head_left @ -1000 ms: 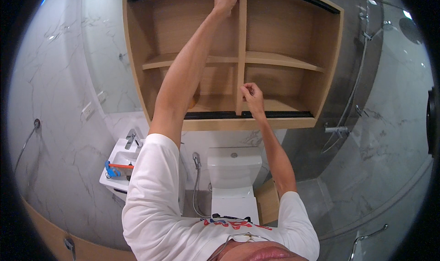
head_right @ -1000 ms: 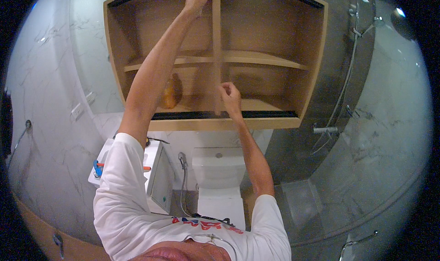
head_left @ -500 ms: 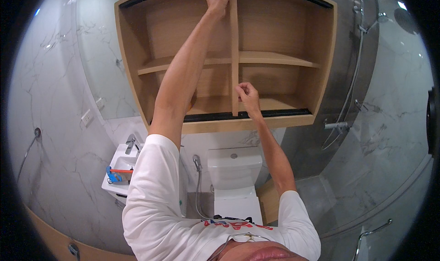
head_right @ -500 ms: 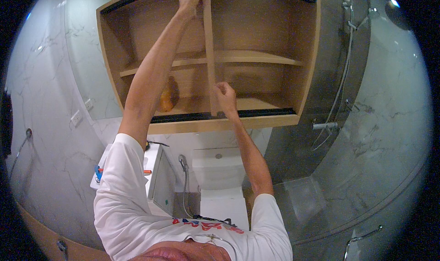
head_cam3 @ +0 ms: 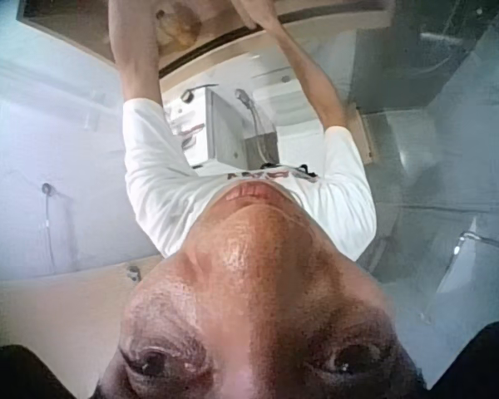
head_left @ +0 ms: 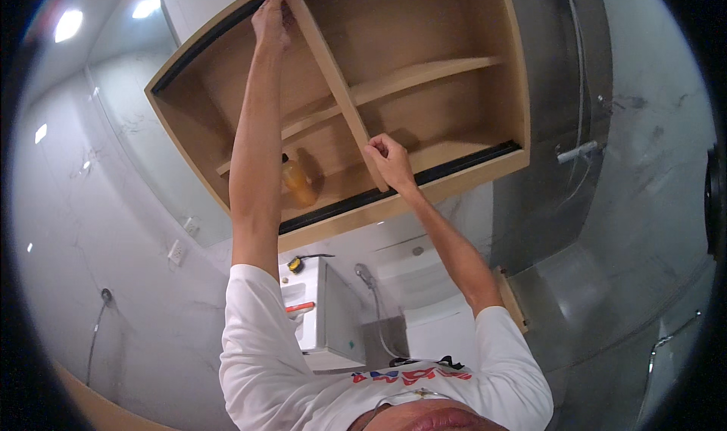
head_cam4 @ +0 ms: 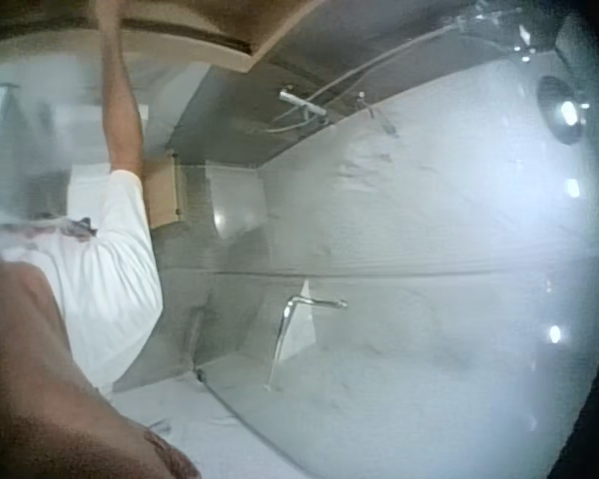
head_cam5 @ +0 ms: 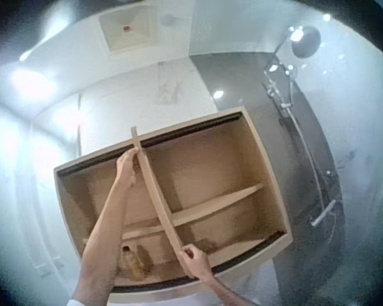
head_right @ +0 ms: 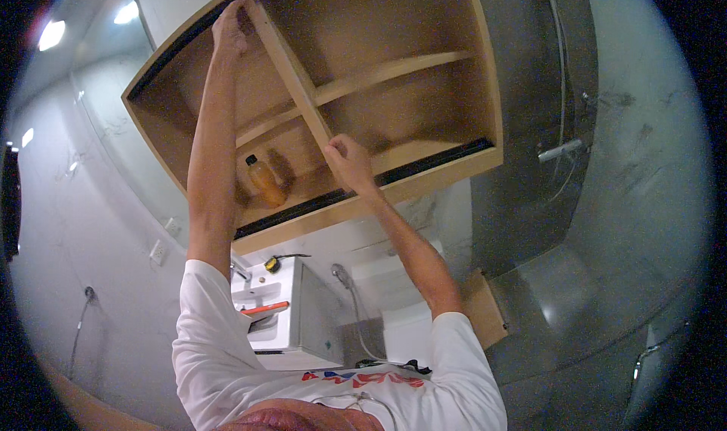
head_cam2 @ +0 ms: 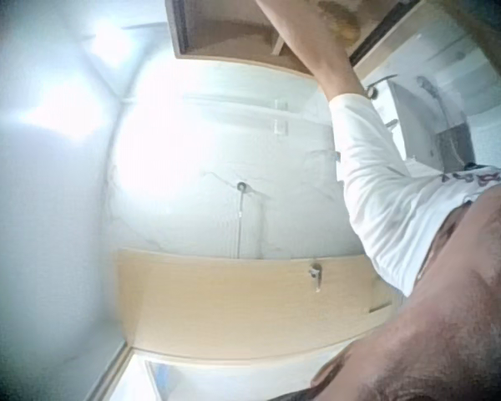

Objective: The person assembles a wooden cabinet by inserting and adjusting wooden dividers into a wall-mounted unit. They use a sanding block to smooth the edges of the dividers and a cloth to wipe the interior surfaces.

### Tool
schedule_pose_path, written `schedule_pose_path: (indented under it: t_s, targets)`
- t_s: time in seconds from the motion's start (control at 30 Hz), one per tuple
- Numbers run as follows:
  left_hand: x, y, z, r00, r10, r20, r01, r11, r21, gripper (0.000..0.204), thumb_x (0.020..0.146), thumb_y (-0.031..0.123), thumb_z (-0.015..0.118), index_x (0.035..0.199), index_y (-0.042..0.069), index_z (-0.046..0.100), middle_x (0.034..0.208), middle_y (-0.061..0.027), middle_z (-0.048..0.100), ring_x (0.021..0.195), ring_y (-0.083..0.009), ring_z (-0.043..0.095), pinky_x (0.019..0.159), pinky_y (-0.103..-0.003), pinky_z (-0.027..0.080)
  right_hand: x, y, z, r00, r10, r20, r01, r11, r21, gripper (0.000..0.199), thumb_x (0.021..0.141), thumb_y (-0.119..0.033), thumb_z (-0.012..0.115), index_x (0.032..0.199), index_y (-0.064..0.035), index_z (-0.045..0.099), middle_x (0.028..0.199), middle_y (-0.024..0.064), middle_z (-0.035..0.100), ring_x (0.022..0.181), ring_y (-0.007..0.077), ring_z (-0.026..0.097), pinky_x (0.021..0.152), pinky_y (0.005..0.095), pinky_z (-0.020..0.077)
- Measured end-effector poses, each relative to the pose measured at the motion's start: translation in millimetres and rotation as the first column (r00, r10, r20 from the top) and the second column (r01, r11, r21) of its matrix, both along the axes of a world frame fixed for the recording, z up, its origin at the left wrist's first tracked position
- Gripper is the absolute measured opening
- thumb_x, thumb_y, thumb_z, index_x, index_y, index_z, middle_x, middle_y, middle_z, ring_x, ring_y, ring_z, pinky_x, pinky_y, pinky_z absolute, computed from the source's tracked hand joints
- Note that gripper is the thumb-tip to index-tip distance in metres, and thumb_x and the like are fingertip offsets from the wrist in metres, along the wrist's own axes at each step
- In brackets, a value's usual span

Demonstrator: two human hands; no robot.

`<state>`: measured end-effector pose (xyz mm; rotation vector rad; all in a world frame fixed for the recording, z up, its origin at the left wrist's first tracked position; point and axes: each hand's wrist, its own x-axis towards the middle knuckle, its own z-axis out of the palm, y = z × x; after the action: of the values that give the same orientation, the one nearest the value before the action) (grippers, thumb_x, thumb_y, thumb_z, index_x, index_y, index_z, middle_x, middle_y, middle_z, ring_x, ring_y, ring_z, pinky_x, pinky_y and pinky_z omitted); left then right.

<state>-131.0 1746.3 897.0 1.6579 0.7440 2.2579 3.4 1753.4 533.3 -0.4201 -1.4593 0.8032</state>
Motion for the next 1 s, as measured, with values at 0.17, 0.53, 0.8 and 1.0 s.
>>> schedule_pose_path:
  t_s: [0.17,0.53,0.8,1.0]
  targets:
    - [-18,1,11,0.998,0.039,-0.046,-0.040,0.999,-0.036,0.019,0.088,0.025,0.077,0.098,0.009,0.071,0.090,-0.0015,0.067,0.084,-0.0162,0.062,0.075,-0.037,0.047,-3,-7,-1,1.000,0.012,-0.026,-0.012,1.000,-0.006,0.023,0.094,-0.024,0.069,0.100,-0.0019,0.068,0.085,0.0071,0.071,0.077,0.0158,0.065,0.072,0.0315,0.0529]
    - [-33,-8,22,0.991,-0.047,-0.125,0.033,0.993,-0.113,0.020,0.093,0.022,0.072,0.106,0.007,0.069,0.096,-0.0055,0.071,0.093,-0.0227,0.067,0.087,-0.040,0.053,-12,0,-7,0.996,-0.008,-0.090,0.009,1.000,0.010,0.020,0.095,-0.022,0.069,0.098,-0.0020,0.068,0.081,0.0075,0.070,0.074,0.0154,0.065,0.069,0.0315,0.0526]
    - [-70,10,39,0.994,-0.030,-0.106,0.024,0.998,-0.062,0.023,0.092,0.026,0.075,0.105,0.007,0.069,0.095,-0.0060,0.072,0.091,-0.0226,0.069,0.085,-0.040,0.055,-10,-1,-3,0.993,0.043,-0.107,-0.040,0.999,0.034,0.021,0.095,-0.022,0.070,0.096,-0.0009,0.068,0.080,0.0087,0.070,0.073,0.0159,0.066,0.068,0.0322,0.0524]
    - [-36,7,18,0.999,0.049,0.010,-0.049,0.999,-0.022,0.026,0.088,0.024,0.081,0.105,0.007,0.071,0.092,-0.0025,0.070,0.087,-0.0188,0.067,0.079,-0.039,0.053,-4,1,-1,0.997,0.039,-0.066,-0.037,0.999,0.031,0.020,0.095,-0.020,0.069,0.097,-0.0008,0.068,0.080,0.0090,0.070,0.073,0.0173,0.066,0.069,0.0330,0.0528]
